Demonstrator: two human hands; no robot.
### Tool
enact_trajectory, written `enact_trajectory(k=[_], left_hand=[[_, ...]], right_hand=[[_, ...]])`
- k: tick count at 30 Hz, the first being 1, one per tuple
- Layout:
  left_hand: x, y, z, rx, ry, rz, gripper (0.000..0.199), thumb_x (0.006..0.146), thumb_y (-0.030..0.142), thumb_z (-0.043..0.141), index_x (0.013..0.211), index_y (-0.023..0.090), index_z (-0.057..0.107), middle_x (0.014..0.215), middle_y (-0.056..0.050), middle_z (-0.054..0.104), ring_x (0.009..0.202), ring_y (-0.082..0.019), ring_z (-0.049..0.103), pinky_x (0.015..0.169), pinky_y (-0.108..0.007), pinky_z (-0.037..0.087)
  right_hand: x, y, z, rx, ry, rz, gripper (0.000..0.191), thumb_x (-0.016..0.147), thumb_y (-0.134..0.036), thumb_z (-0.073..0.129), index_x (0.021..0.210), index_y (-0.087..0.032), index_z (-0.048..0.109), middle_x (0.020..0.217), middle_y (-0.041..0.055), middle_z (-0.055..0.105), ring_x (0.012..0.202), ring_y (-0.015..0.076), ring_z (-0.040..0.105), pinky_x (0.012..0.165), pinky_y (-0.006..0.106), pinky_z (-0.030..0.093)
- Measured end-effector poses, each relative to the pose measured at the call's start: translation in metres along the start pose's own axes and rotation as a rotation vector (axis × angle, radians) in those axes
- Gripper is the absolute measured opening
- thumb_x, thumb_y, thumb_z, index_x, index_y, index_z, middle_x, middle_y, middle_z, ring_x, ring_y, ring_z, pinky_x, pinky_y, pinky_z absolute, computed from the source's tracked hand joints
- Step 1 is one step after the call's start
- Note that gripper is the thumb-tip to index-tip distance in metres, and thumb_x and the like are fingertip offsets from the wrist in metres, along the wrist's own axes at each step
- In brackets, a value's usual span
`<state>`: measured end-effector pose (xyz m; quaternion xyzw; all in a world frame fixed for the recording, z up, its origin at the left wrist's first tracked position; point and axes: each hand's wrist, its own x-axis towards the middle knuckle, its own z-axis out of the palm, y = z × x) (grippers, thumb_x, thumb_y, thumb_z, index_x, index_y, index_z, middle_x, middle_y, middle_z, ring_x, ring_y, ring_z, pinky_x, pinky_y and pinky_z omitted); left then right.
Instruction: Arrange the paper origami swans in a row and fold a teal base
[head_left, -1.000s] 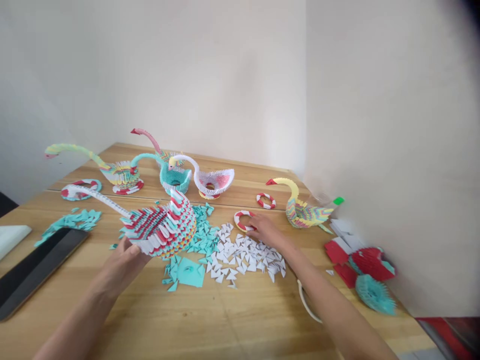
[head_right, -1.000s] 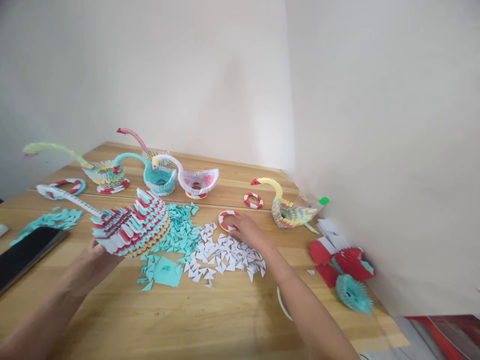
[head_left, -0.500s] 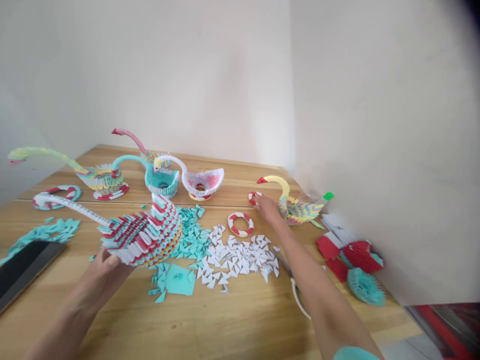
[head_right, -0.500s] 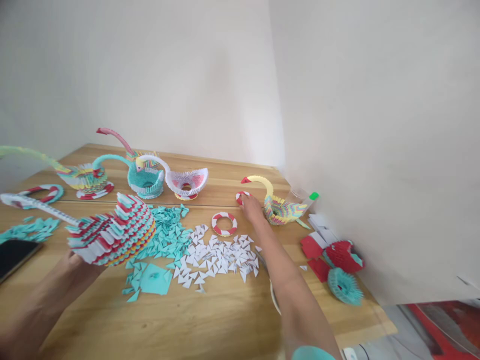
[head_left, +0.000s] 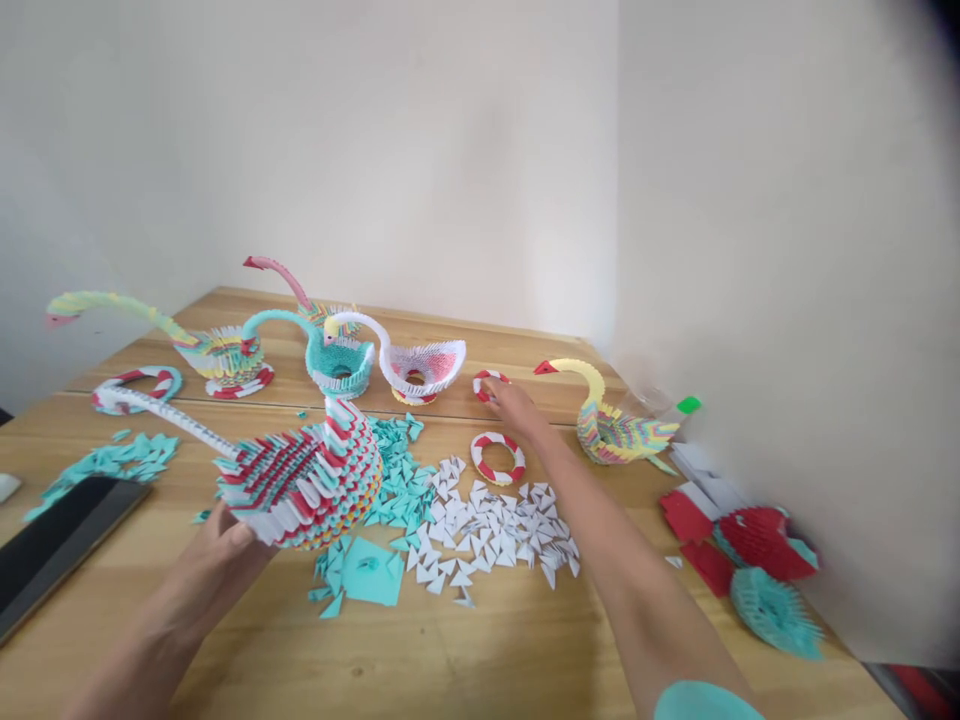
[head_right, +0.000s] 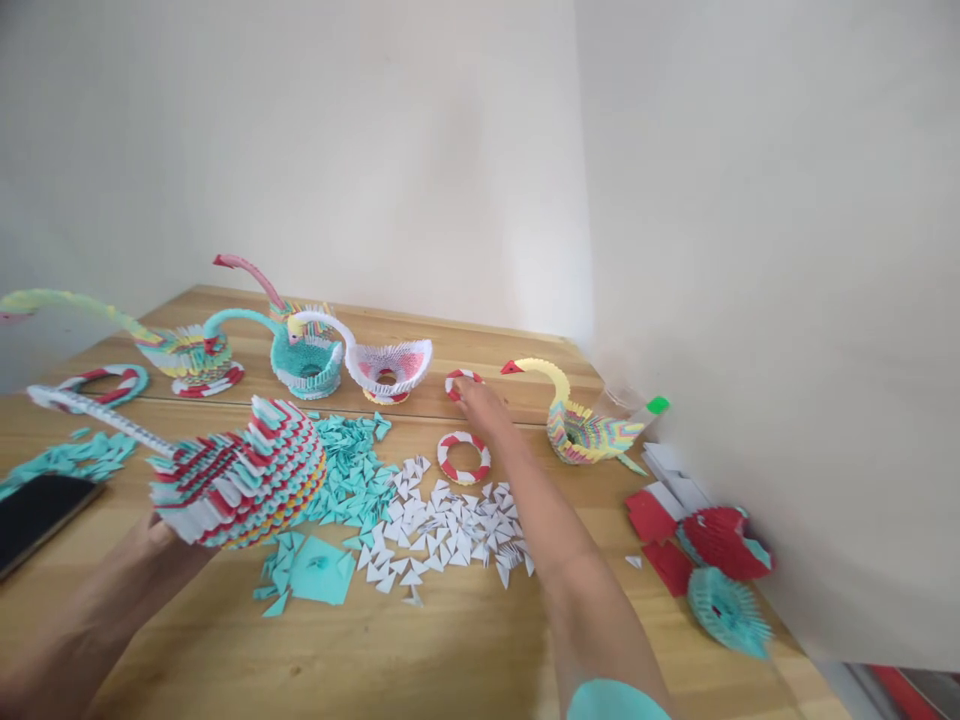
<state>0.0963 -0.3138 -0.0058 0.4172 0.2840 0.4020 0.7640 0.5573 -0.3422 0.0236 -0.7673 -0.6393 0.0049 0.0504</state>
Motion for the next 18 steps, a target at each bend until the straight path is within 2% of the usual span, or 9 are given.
enact_trajectory(k=[3,6,12,18], left_hand=[[-0.002,0.003,0.004,-0.008,-0.003,0.009,0.083,0.073,0.053,0.089,0.148,0.036,0.058,0.134,-0.007,0.073,0.138,-0.041,0.059,0.120,-0.058,0.045],[-0.002,0.003,0.004,-0.008,-0.001,0.004,0.083,0.073,0.052,0.089,0.148,0.036,0.058,0.135,-0.007,0.073,0.140,-0.041,0.057,0.119,-0.057,0.047],[-0.002,0.002,0.002,-0.021,-0.028,-0.006,0.080,0.070,0.052,0.092,0.142,0.031,0.062,0.140,-0.009,0.069,0.141,-0.042,0.055,0.116,-0.053,0.051],[-0.002,0.003,0.005,-0.002,-0.037,-0.015,0.082,0.066,0.057,0.094,0.138,0.032,0.063,0.140,-0.009,0.069,0.142,-0.041,0.055,0.119,-0.052,0.049]], right_hand=[[0.018,-0.012,0.002,0.006,-0.011,-0.058,0.024,0.099,-0.013,0.057,0.122,-0.017,0.064,0.123,0.0109,0.072,0.112,0.0227,0.067,0.096,0.030,0.046],[0.027,-0.014,0.007,0.002,-0.028,-0.059,0.028,0.101,-0.015,0.056,0.129,-0.016,0.062,0.123,0.0132,0.074,0.111,0.0243,0.068,0.093,0.031,0.048],[0.024,-0.006,0.015,-0.011,-0.050,-0.025,0.043,0.099,-0.014,0.061,0.142,-0.013,0.055,0.131,0.0195,0.072,0.116,0.0284,0.069,0.095,0.034,0.049],[0.020,-0.008,0.011,-0.006,-0.061,-0.034,0.034,0.099,-0.013,0.060,0.133,-0.012,0.060,0.126,0.0172,0.073,0.111,0.0263,0.069,0.093,0.032,0.048]])
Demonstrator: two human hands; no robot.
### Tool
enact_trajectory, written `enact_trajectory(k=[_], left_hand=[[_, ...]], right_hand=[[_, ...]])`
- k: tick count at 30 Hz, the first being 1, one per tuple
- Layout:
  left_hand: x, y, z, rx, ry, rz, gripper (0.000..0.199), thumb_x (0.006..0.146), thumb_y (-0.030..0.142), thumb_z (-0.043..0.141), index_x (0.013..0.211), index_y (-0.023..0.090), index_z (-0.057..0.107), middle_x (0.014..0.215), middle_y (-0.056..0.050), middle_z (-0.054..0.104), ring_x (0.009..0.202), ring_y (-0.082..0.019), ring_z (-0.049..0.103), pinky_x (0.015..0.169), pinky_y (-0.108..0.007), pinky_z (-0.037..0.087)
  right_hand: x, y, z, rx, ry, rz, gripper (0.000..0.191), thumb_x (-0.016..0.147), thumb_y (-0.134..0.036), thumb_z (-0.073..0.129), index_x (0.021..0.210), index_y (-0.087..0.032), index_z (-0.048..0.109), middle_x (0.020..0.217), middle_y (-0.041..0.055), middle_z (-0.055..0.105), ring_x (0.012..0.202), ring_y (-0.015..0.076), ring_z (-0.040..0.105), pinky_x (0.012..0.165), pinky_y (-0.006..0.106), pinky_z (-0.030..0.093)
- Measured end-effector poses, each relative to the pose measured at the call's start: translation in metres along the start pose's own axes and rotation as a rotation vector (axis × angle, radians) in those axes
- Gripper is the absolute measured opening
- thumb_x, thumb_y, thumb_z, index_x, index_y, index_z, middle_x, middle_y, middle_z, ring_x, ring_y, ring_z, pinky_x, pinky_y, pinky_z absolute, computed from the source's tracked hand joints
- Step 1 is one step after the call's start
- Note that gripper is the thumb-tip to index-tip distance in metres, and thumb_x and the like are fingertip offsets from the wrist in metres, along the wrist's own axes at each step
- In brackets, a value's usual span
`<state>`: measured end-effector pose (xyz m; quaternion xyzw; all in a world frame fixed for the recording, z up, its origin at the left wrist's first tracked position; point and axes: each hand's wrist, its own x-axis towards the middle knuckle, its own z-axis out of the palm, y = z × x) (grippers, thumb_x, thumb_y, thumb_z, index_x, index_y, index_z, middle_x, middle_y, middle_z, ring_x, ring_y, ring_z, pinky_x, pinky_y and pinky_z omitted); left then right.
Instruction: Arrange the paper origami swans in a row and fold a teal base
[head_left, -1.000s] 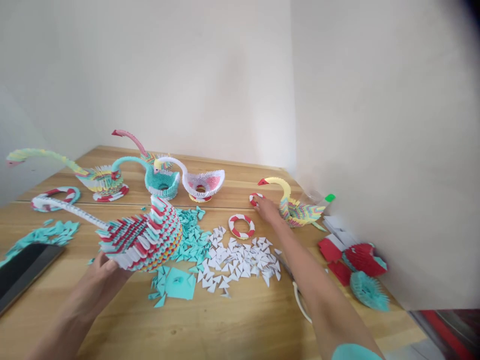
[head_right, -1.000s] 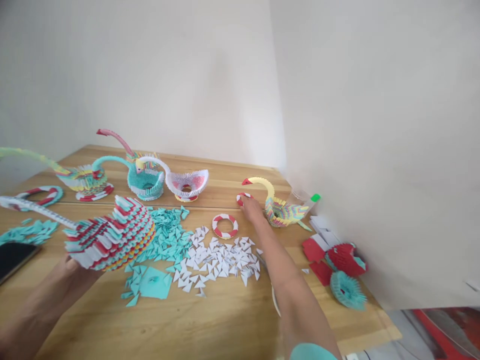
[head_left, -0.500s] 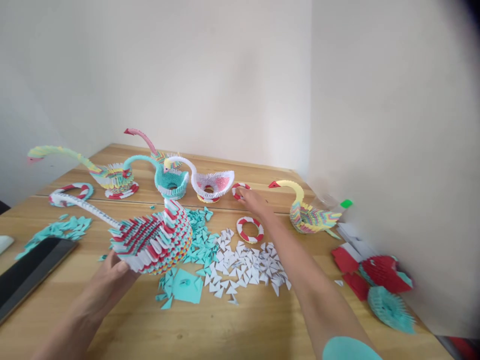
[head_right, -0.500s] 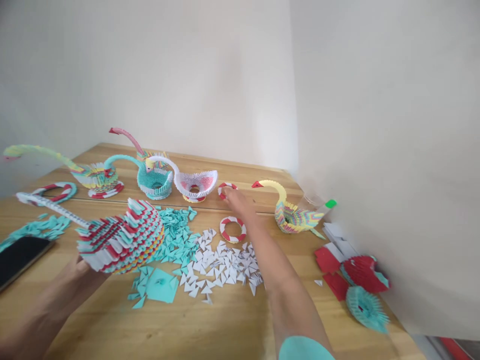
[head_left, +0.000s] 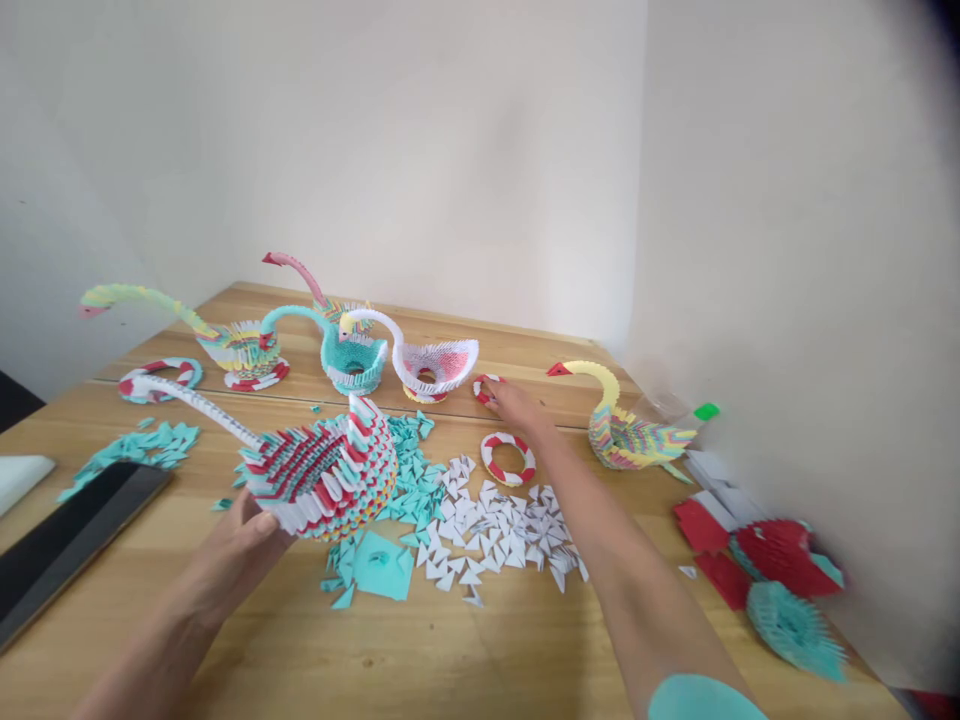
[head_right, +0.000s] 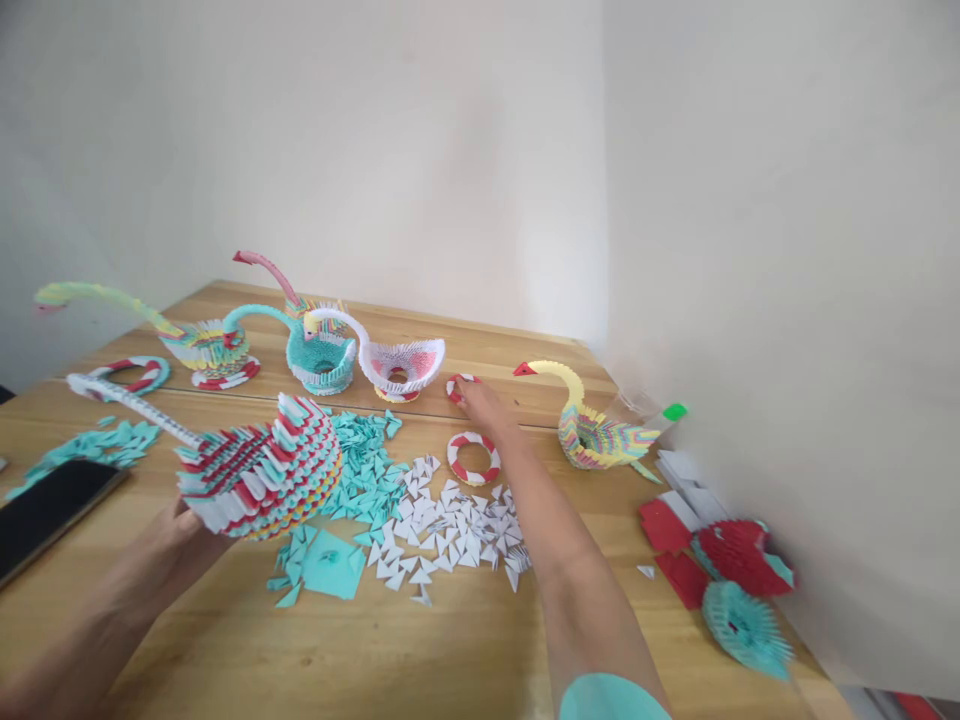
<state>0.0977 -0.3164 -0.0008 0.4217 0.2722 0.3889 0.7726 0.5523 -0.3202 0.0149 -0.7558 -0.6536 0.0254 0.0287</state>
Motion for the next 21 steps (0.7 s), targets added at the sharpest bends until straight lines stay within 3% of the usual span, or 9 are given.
enact_trajectory(k=[8,14,17,21], left_hand=[[0.000,-0.001,0.003,-0.003,0.034,0.004,0.083,0.062,0.058,0.096,0.135,0.029,0.068,0.135,-0.011,0.072,0.140,-0.046,0.056,0.118,-0.059,0.048],[0.001,0.002,0.008,-0.008,0.049,0.016,0.078,0.064,0.056,0.095,0.133,0.029,0.068,0.136,-0.010,0.072,0.142,-0.043,0.054,0.118,-0.055,0.048],[0.003,0.002,0.011,0.014,0.036,0.030,0.078,0.065,0.058,0.094,0.132,0.028,0.067,0.137,-0.010,0.071,0.142,-0.045,0.054,0.119,-0.056,0.048],[0.006,0.003,0.022,0.131,0.019,0.031,0.089,0.060,0.062,0.095,0.136,0.027,0.063,0.133,-0.012,0.072,0.134,-0.045,0.060,0.114,-0.057,0.052]], right_hand=[[-0.001,-0.005,-0.006,0.033,0.003,0.022,0.025,0.096,-0.008,0.063,0.121,-0.012,0.066,0.120,0.0167,0.075,0.106,0.0251,0.070,0.091,0.030,0.049],[-0.031,-0.021,-0.025,0.120,0.119,0.027,0.045,0.101,-0.023,0.064,0.144,-0.012,0.058,0.139,0.0192,0.068,0.130,0.0298,0.064,0.108,0.037,0.048],[-0.073,-0.045,-0.031,0.429,0.183,0.027,0.052,0.100,-0.026,0.065,0.151,-0.021,0.056,0.145,0.0142,0.066,0.136,0.0307,0.061,0.115,0.045,0.046],[-0.132,-0.090,-0.030,1.094,-0.008,-0.142,0.079,0.092,-0.050,0.076,0.162,-0.033,0.042,0.152,0.0096,0.061,0.139,0.0297,0.059,0.116,0.050,0.048]])
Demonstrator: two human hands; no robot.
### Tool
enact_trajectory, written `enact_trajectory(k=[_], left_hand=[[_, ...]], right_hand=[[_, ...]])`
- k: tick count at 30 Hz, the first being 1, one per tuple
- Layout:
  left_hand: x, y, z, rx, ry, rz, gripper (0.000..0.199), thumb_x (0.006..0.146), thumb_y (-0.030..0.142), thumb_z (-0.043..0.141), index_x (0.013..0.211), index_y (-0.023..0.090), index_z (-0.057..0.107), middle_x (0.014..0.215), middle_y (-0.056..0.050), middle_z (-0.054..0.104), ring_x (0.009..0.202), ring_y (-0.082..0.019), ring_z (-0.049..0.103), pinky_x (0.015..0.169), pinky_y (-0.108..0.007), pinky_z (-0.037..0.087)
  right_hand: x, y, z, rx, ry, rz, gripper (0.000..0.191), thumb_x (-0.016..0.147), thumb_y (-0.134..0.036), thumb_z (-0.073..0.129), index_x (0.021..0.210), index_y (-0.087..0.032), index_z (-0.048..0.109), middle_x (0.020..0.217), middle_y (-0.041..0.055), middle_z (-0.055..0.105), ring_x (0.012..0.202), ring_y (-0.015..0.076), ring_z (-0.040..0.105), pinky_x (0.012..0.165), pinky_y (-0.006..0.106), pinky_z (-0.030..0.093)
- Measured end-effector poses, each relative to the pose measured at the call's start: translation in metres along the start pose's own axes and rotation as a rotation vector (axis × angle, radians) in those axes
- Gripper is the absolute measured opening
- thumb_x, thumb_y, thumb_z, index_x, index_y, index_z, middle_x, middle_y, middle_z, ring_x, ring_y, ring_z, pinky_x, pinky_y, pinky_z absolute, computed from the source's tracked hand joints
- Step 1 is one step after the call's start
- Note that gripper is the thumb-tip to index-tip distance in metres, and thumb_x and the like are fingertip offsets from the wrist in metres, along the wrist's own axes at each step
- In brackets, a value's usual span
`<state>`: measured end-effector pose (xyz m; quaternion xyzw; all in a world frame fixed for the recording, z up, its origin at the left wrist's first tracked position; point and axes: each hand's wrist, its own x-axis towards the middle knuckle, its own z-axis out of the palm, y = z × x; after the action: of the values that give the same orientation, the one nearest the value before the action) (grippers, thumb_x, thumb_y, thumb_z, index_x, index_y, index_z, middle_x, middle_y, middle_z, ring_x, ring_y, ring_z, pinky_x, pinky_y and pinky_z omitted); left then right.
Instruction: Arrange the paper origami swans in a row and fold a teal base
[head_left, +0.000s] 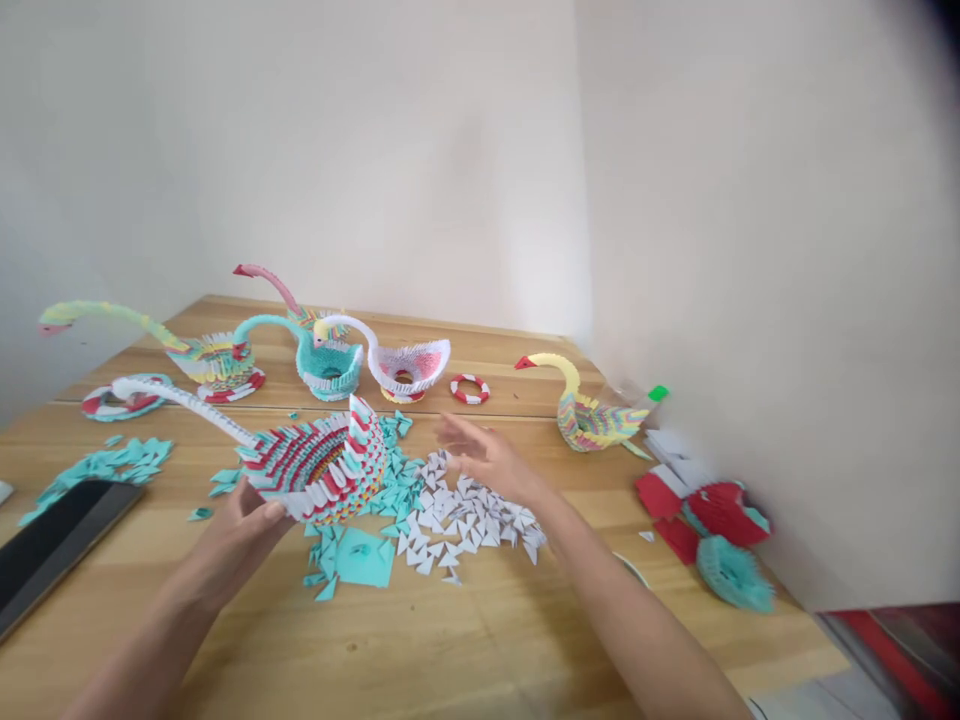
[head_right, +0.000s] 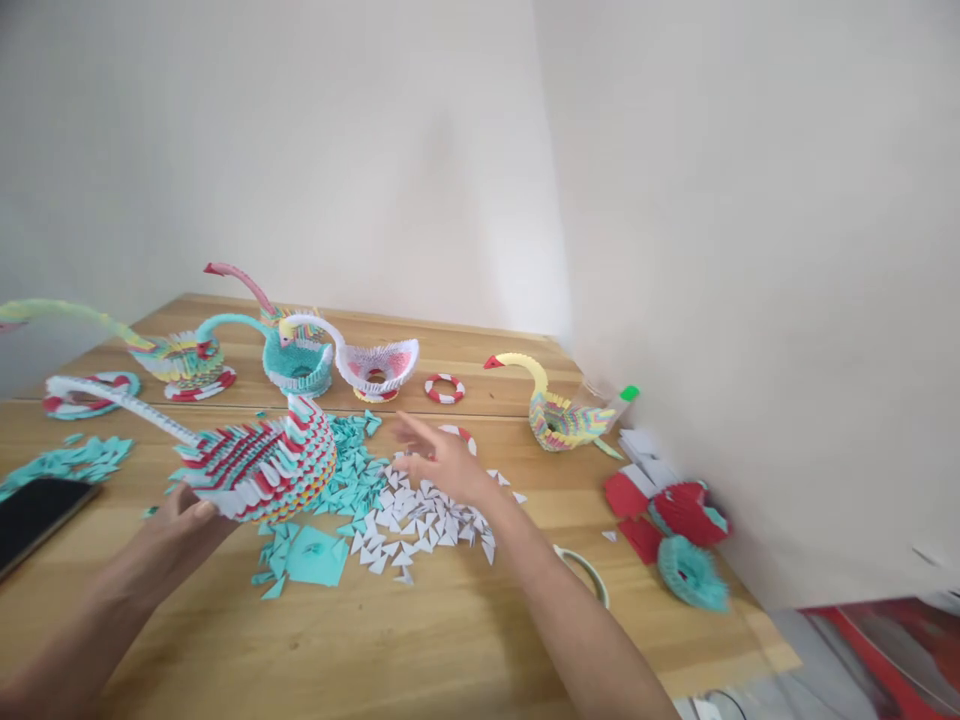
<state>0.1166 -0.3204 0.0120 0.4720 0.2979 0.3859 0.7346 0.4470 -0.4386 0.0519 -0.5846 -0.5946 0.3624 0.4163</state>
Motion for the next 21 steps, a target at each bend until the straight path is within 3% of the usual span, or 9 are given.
enact_trajectory(k=[4,7,12,17,21], left_hand=[[0.003,0.012,0.028,0.166,0.011,0.055,0.092,0.060,0.063,0.094,0.136,0.025,0.060,0.130,-0.012,0.073,0.129,-0.042,0.064,0.108,-0.054,0.057],[0.012,0.025,0.056,0.290,-0.050,0.142,0.089,0.062,0.056,0.095,0.136,0.023,0.056,0.136,-0.012,0.069,0.130,-0.040,0.063,0.106,-0.054,0.058],[0.039,0.025,0.104,0.406,-0.104,0.310,0.084,0.070,0.046,0.090,0.140,0.022,0.051,0.140,-0.013,0.064,0.131,-0.035,0.062,0.110,-0.053,0.053],[0.077,-0.001,0.145,0.553,-0.122,0.365,0.103,0.067,0.044,0.091,0.153,0.018,0.040,0.144,-0.018,0.059,0.131,-0.036,0.059,0.112,-0.053,0.049],[0.112,-0.021,0.171,0.631,-0.180,0.480,0.105,0.069,0.041,0.090,0.157,0.019,0.038,0.150,-0.019,0.054,0.143,-0.038,0.048,0.121,-0.052,0.038]], right_hand=[[-0.027,-0.018,0.030,0.363,-0.119,-0.024,0.117,0.075,-0.061,0.089,0.168,-0.038,0.021,0.170,0.0134,0.035,0.150,0.0332,0.047,0.115,0.053,0.048],[-0.032,-0.020,0.032,0.477,-0.099,-0.045,0.127,0.070,-0.063,0.092,0.169,-0.041,0.014,0.173,0.0148,0.027,0.149,0.0353,0.047,0.114,0.054,0.049],[-0.027,-0.002,0.014,0.460,0.064,-0.077,0.123,0.073,-0.066,0.089,0.169,-0.040,0.016,0.166,0.0147,0.040,0.139,0.0347,0.056,0.111,0.053,0.051],[-0.019,0.018,-0.012,0.403,0.224,-0.025,0.123,0.073,-0.070,0.086,0.169,-0.030,0.019,0.148,0.0137,0.060,0.136,0.0333,0.059,0.114,0.051,0.049],[-0.014,0.029,-0.035,0.398,0.328,0.007,0.107,0.074,-0.065,0.086,0.163,-0.031,0.036,0.142,0.0094,0.066,0.130,0.0306,0.064,0.111,0.046,0.053]])
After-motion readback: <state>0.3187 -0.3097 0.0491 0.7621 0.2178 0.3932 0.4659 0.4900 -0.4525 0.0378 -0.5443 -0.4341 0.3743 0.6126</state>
